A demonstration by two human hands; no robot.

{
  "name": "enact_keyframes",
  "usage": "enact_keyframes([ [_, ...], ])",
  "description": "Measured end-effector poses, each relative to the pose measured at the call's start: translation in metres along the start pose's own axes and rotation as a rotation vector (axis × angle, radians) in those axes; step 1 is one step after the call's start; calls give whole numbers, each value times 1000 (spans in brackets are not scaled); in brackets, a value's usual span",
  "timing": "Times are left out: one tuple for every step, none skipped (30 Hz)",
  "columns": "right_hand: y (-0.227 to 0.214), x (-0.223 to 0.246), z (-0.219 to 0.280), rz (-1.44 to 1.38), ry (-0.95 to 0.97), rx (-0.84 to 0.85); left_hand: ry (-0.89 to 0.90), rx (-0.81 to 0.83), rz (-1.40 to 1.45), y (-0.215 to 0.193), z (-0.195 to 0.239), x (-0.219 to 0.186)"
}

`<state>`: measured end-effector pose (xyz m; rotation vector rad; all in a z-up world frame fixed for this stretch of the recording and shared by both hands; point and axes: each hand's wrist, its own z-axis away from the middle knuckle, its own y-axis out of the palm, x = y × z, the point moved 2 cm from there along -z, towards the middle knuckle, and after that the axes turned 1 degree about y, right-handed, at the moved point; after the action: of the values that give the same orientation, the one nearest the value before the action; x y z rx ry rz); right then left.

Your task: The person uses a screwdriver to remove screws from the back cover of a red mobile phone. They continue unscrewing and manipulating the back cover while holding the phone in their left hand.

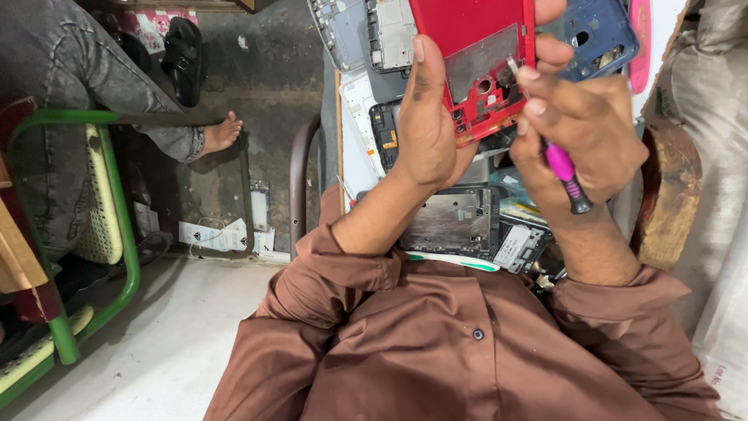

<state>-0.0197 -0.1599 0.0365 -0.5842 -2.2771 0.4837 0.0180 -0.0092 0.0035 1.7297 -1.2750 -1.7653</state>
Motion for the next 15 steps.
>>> enact_keyframes([
  [-1, 0, 0, 5, 4, -1, -2, -6, -1, 0, 0, 1],
  [-1, 0, 0, 6, -7, 2, -5, -12, -2, -1, 0, 1],
  [0, 0, -1, 5, -20, 5, 4, -11, -12, -2, 0, 1],
  [-1, 1, -1, 24, -37, 16, 7, -6, -8, -2, 0, 1],
  [0, 3, -1, 41, -54, 27, 7, -2, -5, -3, 1, 1],
  [0, 3, -1, 58, -70, 38, 2, 6, 11, -3, 1, 1],
  [0, 3, -1, 51, -43, 17, 0, 9, 14, -3, 1, 1],
  [0, 2, -1, 43, -15, -5, -3, 12, 17, -4, 1, 2],
  [-1, 1, -1, 36, 11, -25, 1, 8, 7, -4, 1, 2],
  [-1, 2, -2, 29, -17, -3, 5, 12, 6, -3, 0, 2],
  [0, 1, -2, 20, -46, 18, 11, 16, 2, -3, 0, 2],
  [1, 1, -3, 10, -76, 38, 17, 28, 8, -3, -1, 2],
  [1, 1, -3, 23, -51, 24, 16, 27, 8, -3, 0, 1],
  [1, 2, -2, 35, -25, 9, 15, 25, 9, -3, 0, 1],
  [0, 2, -2, 50, -1, -7, 9, 12, 7, -2, 0, 2],
])
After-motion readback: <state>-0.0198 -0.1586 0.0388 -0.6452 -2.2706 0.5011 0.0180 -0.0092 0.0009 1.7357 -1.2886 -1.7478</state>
